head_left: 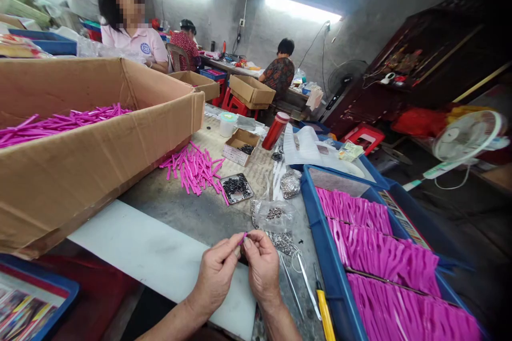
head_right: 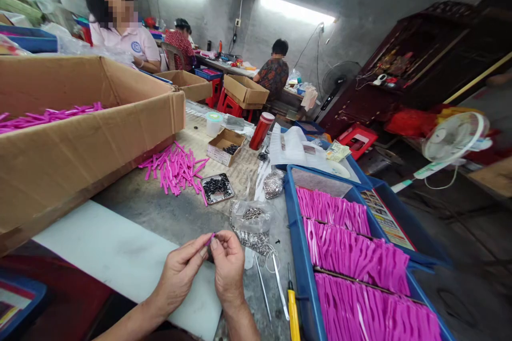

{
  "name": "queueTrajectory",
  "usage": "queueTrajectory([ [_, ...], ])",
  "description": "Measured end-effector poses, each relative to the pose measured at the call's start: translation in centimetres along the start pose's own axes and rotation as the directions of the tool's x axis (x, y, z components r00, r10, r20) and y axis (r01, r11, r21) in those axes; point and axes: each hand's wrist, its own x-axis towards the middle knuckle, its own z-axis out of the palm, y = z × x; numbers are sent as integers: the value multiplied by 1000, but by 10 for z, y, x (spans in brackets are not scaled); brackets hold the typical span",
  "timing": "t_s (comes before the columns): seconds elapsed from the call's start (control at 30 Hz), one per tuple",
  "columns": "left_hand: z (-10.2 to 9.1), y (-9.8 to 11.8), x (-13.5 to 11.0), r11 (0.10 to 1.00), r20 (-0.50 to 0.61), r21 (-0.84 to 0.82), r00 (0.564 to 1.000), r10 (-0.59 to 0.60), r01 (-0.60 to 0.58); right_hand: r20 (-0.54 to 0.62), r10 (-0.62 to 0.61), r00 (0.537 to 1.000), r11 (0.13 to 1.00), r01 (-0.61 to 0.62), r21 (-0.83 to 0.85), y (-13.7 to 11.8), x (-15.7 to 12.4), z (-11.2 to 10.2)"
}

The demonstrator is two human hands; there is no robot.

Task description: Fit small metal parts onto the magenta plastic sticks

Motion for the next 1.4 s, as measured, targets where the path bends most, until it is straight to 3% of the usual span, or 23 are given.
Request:
queueTrajectory([
  [0.37,2,1,-2,1000,12,-29,1000,-2,2,46,-35,998,997,38,-66,3,-3,-1],
  [0.6,1,2,-1,999,3,-36,1000,-2,2,76,14,997,1000,-15,12,4,-2,1],
  [0.9,1,1,-1,1000,8,-17,1000,-12,13,36,-41,999,996,44,-77,1,0,-1],
  [1.4,2,2,2,1000,0,-11,1000,-18,18,38,-32,999,998,34,-58,3,1,-3],
])
